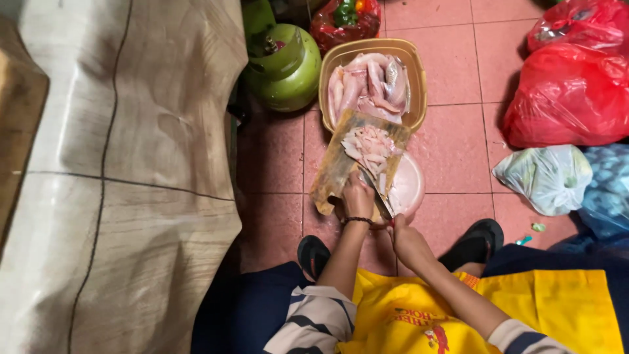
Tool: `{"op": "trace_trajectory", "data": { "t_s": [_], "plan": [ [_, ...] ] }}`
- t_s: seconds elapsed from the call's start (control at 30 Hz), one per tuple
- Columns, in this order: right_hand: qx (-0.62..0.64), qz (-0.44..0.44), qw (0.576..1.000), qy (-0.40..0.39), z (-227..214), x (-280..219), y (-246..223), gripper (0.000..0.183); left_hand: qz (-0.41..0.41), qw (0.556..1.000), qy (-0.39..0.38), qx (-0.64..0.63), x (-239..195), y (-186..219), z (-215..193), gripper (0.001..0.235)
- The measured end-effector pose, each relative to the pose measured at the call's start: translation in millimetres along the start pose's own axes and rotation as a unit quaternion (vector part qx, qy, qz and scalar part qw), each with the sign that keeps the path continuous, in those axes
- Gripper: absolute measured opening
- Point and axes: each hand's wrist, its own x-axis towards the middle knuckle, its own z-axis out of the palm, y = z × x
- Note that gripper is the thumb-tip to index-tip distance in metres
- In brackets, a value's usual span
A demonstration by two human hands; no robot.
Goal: Slicing raw chicken breast into small pieces on a wooden cutting board using a knife.
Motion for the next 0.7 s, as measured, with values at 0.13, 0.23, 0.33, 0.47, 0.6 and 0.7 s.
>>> {"op": "trace_trajectory", "data": {
  "t_s": [0.13, 0.23, 0.33, 0.47, 0.6, 0.7],
  "plan": [
    [-0.008, -0.029, 0.999, 0.015, 7, 24, 3, 0.031, -0.029, 0.999, -0.004, 0.019, 7, 5, -17, 0.053],
    [0.0, -0.016, 1.0, 0.006, 13, 14, 9, 0.033, -0.02, 0.999, -0.004, -0.038, 16, -12, -12, 0.066],
    [0.006, -0.005, 1.0, -0.012, 6, 3, 5, 0.031, -0.04, 0.995, -0.061, -0.061, 24, -12, -8, 0.035],
    [0.035, -0.025, 0.999, -0.007, 4, 23, -5, 0.033, -0.103, 0.982, -0.158, 0.006, 13, -12, -12, 0.021],
    [0.037, -0.023, 0.999, 0.008, 5, 42, 3, 0.033, -0.108, 0.984, -0.14, 0.015, 19, -4, -37, 0.035],
    [0.006, -0.033, 0.999, 0.037, -12, 13, -10, 0.029, -0.101, 0.992, -0.051, -0.063, 24, -22, -21, 0.048]
  ]
}}
